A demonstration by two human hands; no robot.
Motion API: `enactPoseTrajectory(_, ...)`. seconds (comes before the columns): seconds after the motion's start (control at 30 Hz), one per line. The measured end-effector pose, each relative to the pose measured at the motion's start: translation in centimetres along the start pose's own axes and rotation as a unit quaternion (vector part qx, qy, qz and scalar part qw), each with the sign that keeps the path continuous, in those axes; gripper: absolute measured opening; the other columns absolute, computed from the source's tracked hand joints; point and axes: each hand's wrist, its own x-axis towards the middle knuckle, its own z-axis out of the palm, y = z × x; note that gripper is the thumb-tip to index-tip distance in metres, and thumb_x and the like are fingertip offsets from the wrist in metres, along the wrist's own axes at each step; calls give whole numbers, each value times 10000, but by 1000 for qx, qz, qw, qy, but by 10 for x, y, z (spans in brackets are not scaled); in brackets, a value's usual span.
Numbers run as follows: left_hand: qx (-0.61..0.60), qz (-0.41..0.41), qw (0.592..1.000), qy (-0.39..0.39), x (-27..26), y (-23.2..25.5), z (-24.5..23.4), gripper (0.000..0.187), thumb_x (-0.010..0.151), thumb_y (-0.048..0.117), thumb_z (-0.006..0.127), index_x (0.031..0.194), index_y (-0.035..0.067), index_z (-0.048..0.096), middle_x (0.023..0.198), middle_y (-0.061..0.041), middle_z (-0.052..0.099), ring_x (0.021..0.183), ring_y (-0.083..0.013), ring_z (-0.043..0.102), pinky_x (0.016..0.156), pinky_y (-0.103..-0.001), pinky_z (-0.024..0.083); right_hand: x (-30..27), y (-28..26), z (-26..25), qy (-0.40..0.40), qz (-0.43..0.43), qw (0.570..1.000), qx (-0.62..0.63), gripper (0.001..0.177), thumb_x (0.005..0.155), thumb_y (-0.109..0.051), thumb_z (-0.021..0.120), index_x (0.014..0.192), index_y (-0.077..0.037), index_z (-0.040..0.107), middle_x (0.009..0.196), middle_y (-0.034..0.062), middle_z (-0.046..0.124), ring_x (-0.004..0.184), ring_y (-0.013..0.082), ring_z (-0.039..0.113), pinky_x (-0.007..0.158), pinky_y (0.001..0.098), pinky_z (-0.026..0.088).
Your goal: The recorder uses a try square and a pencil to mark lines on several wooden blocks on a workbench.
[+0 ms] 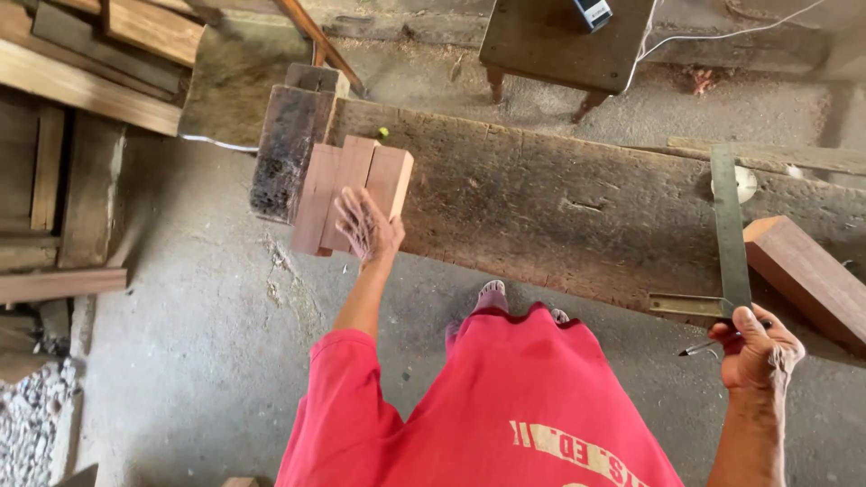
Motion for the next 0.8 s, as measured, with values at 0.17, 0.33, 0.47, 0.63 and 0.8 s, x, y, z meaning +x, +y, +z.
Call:
enactPoseTrajectory(0.17, -39, 68, 996, 41, -32, 38, -2, 1058, 806, 379, 834, 1587, -31, 249, 1648, -309, 157, 1518, -533, 111, 1137, -741, 194, -30, -3, -14, 48, -19, 998, 48, 124, 1040, 4, 756, 1131, 58, 691, 954, 106, 689, 727, 224, 658, 669, 383, 584)
enactPoseTrajectory(0.33, -120, 186, 974, -54, -59, 122, -16, 813, 783, 300, 831, 1445, 50, 429, 1617, -245, 275, 1527, -468, 204, 1200, -658, 244, -59, -1, -43, 101, -57, 988, 107, 126, 1042, 2, 746, 1140, 48, 682, 1007, 134, 706, 731, 244, 655, 703, 415, 584)
enactPoseTrajectory(0.47, -211, 363, 905, -68, -70, 215, 39, 616, 795, 211, 808, 1318, -8, 566, 1537, -260, 386, 1487, -504, 283, 1124, -606, 340, -77, -2, -101, 198, -87, 962, 167, 168, 997, -22, 765, 1142, 5, 686, 923, 95, 679, 704, 229, 641, 679, 427, 577)
enactPoseTrajectory(0.63, -247, 477, 838, -99, -103, 336, 41, 552, 800, 174, 804, 1275, -36, 617, 1471, -245, 474, 1461, -497, 348, 1115, -565, 379, -96, -9, -156, 225, -103, 947, 205, 142, 1015, -37, 737, 1139, 11, 687, 904, 102, 686, 687, 220, 639, 668, 418, 567)
enactPoseTrajectory(0.8, -254, 583, 761, -125, -153, 465, 40, 608, 786, 164, 827, 1317, -18, 593, 1481, -215, 486, 1489, -459, 355, 1157, -552, 370, -114, -17, -215, 232, -111, 948, 190, 198, 989, -36, 734, 1165, 39, 684, 928, 94, 707, 682, 212, 654, 652, 393, 562)
